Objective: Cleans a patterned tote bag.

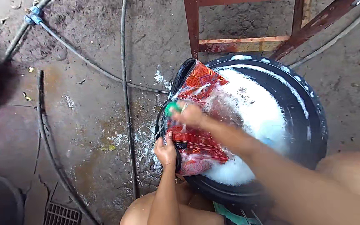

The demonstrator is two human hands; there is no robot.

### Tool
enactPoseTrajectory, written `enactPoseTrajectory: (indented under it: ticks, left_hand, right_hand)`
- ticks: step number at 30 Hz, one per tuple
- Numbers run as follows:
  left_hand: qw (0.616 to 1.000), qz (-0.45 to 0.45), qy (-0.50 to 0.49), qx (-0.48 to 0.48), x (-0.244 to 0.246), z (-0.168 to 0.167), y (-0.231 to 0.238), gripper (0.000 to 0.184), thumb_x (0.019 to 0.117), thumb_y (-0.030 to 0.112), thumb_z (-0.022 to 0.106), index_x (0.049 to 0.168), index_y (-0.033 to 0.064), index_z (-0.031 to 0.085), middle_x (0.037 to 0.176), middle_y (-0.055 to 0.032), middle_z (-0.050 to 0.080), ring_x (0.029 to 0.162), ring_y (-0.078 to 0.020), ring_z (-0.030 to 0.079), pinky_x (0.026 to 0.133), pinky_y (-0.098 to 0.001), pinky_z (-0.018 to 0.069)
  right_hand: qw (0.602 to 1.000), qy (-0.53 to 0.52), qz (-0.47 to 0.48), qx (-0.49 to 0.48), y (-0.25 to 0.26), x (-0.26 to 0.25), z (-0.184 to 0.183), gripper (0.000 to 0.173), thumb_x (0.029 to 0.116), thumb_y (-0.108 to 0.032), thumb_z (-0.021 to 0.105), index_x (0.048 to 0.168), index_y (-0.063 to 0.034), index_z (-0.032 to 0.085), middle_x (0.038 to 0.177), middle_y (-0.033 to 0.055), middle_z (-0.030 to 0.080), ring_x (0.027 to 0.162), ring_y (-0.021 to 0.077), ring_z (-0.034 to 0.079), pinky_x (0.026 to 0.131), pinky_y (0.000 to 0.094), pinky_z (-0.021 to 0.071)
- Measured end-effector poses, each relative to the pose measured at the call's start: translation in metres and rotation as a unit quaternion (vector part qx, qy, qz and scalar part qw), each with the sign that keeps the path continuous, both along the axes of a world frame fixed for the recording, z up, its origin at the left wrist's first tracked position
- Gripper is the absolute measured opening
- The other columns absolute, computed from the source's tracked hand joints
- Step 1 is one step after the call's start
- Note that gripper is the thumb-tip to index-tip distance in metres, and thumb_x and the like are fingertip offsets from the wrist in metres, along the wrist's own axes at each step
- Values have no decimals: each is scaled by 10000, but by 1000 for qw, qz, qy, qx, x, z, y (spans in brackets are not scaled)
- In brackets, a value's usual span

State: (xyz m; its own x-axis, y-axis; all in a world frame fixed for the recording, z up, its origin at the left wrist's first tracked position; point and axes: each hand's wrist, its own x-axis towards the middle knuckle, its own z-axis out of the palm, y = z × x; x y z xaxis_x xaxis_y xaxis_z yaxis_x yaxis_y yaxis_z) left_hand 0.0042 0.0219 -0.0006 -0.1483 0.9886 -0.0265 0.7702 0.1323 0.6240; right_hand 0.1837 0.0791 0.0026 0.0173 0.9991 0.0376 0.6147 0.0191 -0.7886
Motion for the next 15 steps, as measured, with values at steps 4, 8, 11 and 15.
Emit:
enactPoseTrajectory:
  ticks: [4, 8, 11, 15]
  left_hand:
    - [1000, 5, -25, 2, 1, 0, 2, 407, 980, 306, 682, 749, -28, 646, 700, -105, 607, 738, -215, 624, 751, -419, 494]
    - [1000, 2, -25, 1, 1, 2, 5, 410, 984, 305, 673, 744, -24, 631, 695, -105, 588, 723, -226, 612, 732, -441, 489]
    - [1000, 1, -17, 2, 3, 1, 5, 425, 980, 319, 677, 727, -18, 620, 682, -100, 580, 717, -232, 607, 728, -451, 480]
    - [1000, -2, -9, -15, -2, 7, -3, 435, 996, 332, 649, 779, -46, 654, 757, -178, 634, 802, -329, 651, 785, -541, 502]
  right_hand:
    - [945, -148, -282, 76, 55, 57, -17, 475, 1025, -364, 561, 1345, -25, 654, 1238, 331, 620, 1046, 456, 672, 875, 567, 556]
    - [969, -186, -143, 74, 42, 13, 4, 494, 1052, -383, 513, 1378, -24, 610, 1222, 356, 594, 958, 461, 690, 743, 548, 592]
    - [967, -213, -142, -14, 63, 69, 15, 508, 1071, -440, 457, 1429, -106, 593, 1339, 316, 573, 1121, 469, 649, 877, 588, 558]
    - [948, -161, -254, -99, 63, 43, 39, 566, 1064, -469, 444, 1530, -151, 480, 1498, 317, 437, 1130, 468, 639, 872, 568, 568]
